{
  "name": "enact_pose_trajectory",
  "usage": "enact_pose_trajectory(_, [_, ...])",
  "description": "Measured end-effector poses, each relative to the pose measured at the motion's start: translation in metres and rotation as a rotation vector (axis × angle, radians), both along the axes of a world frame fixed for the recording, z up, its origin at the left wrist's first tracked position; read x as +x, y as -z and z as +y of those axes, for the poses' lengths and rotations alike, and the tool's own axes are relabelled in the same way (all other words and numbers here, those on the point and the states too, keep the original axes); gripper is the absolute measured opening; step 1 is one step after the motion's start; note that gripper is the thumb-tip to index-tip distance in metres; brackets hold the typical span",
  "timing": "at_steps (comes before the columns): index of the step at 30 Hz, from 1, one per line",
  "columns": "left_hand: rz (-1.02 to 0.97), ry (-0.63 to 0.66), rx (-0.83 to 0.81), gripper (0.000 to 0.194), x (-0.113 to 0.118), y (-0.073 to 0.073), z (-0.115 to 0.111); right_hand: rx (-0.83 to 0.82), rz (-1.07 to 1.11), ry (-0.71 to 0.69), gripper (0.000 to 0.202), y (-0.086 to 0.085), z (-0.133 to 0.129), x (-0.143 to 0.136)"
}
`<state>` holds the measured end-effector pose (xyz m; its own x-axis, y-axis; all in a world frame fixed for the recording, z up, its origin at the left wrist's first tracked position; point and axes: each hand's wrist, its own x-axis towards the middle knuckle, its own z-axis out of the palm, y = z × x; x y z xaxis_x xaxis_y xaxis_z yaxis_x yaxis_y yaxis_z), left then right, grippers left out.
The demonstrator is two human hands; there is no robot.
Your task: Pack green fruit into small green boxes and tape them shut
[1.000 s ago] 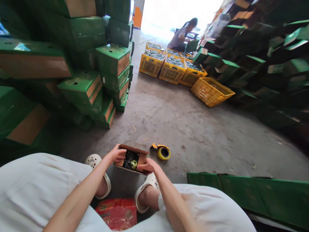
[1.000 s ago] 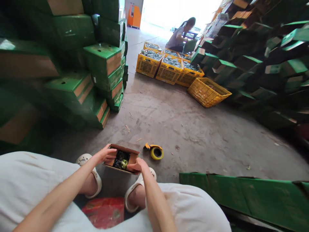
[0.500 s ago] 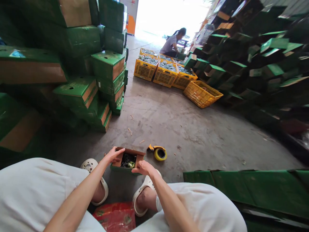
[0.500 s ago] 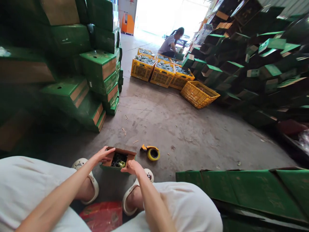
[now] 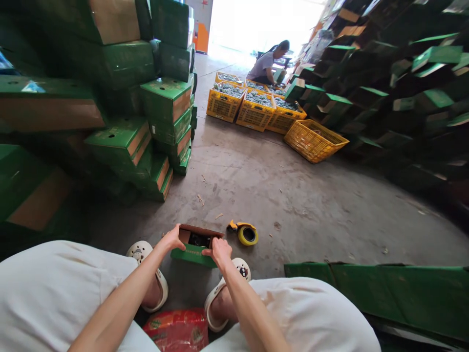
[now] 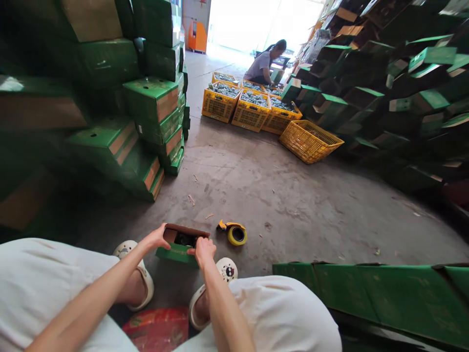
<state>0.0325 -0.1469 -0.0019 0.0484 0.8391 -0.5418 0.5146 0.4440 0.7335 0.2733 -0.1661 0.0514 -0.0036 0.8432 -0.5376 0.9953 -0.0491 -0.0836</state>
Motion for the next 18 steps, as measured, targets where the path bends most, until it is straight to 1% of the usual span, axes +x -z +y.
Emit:
enact_pose_trajectory(2, [0.09,-0.003,0.01,0.113,-0.002,0.0,-0.003,0.047,-0.009,-0.003,0.05,0.002,-0.002,-0.002])
enact_pose_trajectory(4, [0.139,-0.001,0.049,0.108,-0.002,0.004,-0.008,0.083,-0.019,0.034,0.055,0.004,-0.005,-0.001])
enact_pose_trajectory(6, [0.094,0.006,0.105,0.103,-0.002,0.012,-0.014,0.091,0.02,0.114,0.063,0.005,-0.008,0.004])
enact_pose_trajectory(7, [0.049,0.008,0.129,0.102,-0.002,0.016,-0.016,0.087,0.064,0.171,0.064,0.005,-0.008,0.009])
enact_pose_trajectory(9, [-0.008,0.006,0.157,0.102,-0.003,0.024,-0.018,0.059,0.164,0.279,0.051,0.003,-0.005,0.02])
enact_pose_trajectory(10, [-0.013,0.003,0.163,0.103,-0.003,0.028,-0.018,0.051,0.198,0.316,0.044,0.001,-0.002,0.027])
enact_pose_trajectory(11, [-0.011,0.0,0.165,0.103,-0.003,0.031,-0.018,0.055,0.217,0.333,0.042,-0.001,0.003,0.032])
enact_pose_trajectory(13, [-0.007,-0.004,0.17,0.103,-0.004,0.034,-0.016,0.081,0.245,0.279,0.05,-0.009,0.016,0.041])
enact_pose_trajectory(15, [-0.003,-0.012,0.173,0.103,-0.005,0.036,-0.015,0.089,0.289,0.162,0.056,-0.017,0.029,0.042])
enact_pose_trajectory(18, [-0.004,0.005,0.175,0.099,-0.005,0.036,-0.015,-0.005,0.33,-0.002,0.047,-0.025,0.037,0.033])
